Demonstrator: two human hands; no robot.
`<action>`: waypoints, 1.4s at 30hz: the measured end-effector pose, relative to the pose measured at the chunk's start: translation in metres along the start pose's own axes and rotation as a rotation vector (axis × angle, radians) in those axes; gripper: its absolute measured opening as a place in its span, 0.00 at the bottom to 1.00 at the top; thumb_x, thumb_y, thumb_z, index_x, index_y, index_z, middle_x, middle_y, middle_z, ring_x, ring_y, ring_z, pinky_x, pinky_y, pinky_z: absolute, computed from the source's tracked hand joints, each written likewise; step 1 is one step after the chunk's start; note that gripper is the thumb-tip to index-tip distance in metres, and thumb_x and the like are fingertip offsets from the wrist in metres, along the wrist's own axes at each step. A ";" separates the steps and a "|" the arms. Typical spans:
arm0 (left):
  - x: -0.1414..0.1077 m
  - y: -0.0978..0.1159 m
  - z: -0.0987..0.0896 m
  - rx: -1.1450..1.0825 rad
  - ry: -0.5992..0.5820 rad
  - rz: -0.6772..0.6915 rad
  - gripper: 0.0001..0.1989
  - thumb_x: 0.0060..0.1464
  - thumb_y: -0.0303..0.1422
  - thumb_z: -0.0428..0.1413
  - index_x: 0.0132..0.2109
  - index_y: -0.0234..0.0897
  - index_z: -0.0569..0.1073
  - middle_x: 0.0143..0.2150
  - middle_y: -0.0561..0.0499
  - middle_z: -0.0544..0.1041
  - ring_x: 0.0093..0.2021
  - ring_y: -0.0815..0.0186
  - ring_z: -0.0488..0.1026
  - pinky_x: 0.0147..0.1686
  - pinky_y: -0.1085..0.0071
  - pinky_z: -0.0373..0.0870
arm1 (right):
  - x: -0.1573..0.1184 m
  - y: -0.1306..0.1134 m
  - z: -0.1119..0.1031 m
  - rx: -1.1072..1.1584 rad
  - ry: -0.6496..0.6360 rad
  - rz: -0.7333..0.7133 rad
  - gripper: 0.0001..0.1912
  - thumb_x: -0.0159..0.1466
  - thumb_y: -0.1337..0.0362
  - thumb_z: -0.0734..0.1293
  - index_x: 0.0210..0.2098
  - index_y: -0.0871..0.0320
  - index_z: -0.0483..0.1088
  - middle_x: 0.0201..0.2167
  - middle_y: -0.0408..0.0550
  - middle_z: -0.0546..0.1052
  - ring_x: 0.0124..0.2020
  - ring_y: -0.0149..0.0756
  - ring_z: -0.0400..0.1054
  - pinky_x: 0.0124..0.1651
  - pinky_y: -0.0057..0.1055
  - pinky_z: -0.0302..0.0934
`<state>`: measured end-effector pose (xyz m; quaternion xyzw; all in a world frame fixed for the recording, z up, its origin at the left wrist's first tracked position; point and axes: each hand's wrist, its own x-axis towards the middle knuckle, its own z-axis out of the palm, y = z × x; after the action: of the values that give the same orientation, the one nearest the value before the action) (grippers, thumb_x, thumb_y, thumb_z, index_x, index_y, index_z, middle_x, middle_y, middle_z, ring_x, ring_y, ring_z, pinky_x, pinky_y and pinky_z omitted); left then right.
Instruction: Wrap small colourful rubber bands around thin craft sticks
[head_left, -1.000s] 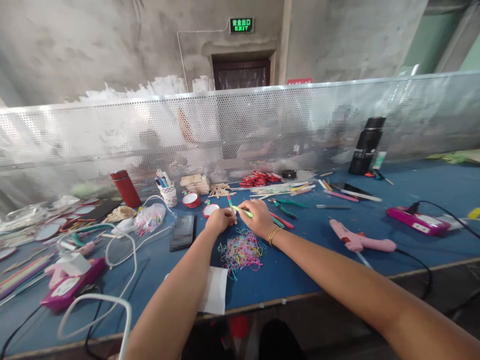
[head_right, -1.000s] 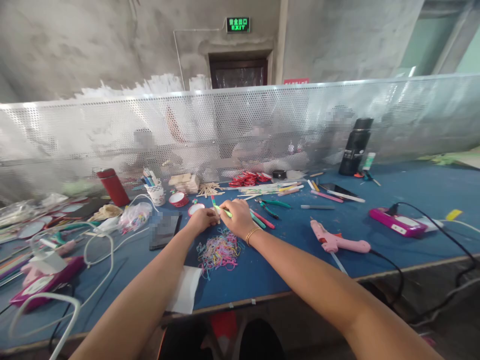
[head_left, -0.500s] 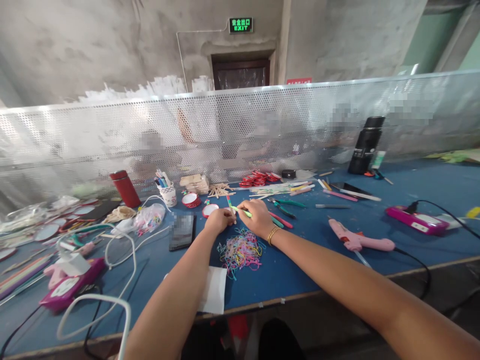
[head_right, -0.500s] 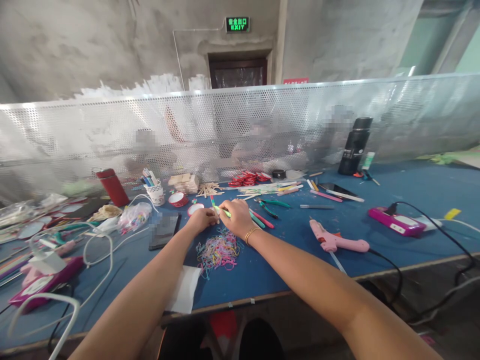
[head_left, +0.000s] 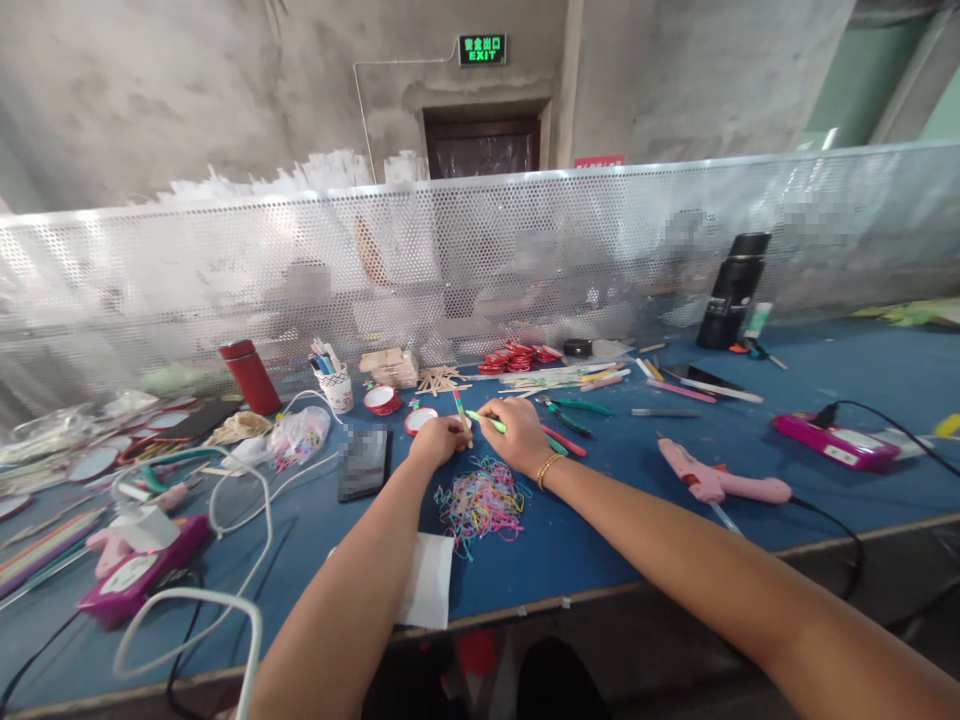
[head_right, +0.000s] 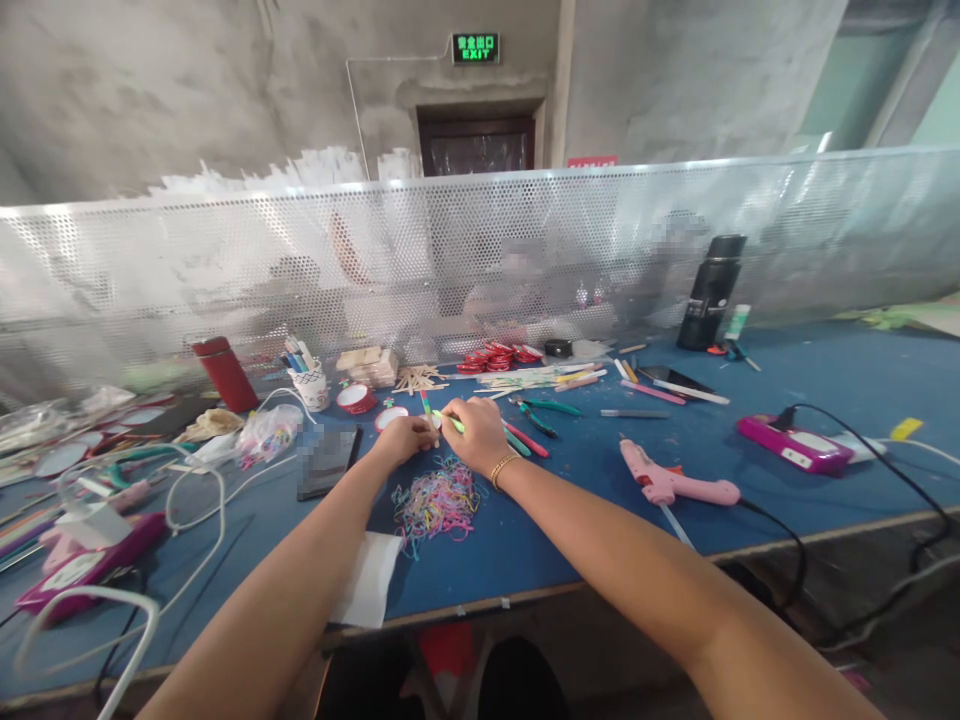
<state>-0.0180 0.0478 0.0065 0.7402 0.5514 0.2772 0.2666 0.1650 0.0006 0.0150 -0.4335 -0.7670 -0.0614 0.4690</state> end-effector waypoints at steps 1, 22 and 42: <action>0.000 0.000 0.000 -0.001 0.003 -0.004 0.12 0.47 0.40 0.59 0.29 0.35 0.78 0.23 0.51 0.75 0.22 0.70 0.67 0.26 0.73 0.60 | 0.000 0.000 -0.001 0.002 0.005 0.006 0.05 0.64 0.63 0.63 0.34 0.55 0.71 0.29 0.43 0.76 0.36 0.36 0.66 0.45 0.32 0.51; -0.004 0.007 -0.001 -0.004 0.015 -0.035 0.12 0.46 0.41 0.60 0.28 0.35 0.78 0.21 0.52 0.74 0.21 0.71 0.66 0.23 0.74 0.57 | 0.000 0.000 0.000 -0.002 -0.018 -0.020 0.05 0.64 0.63 0.63 0.35 0.54 0.71 0.30 0.44 0.76 0.36 0.36 0.66 0.45 0.33 0.51; 0.002 0.002 0.000 -0.113 -0.009 0.012 0.12 0.43 0.41 0.64 0.28 0.35 0.77 0.20 0.54 0.73 0.21 0.72 0.66 0.22 0.75 0.58 | 0.002 -0.001 -0.002 0.039 -0.007 -0.020 0.06 0.64 0.62 0.63 0.35 0.54 0.71 0.30 0.44 0.76 0.36 0.36 0.66 0.46 0.33 0.52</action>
<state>-0.0163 0.0489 0.0086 0.7286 0.5291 0.3062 0.3090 0.1655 -0.0003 0.0178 -0.4168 -0.7740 -0.0494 0.4741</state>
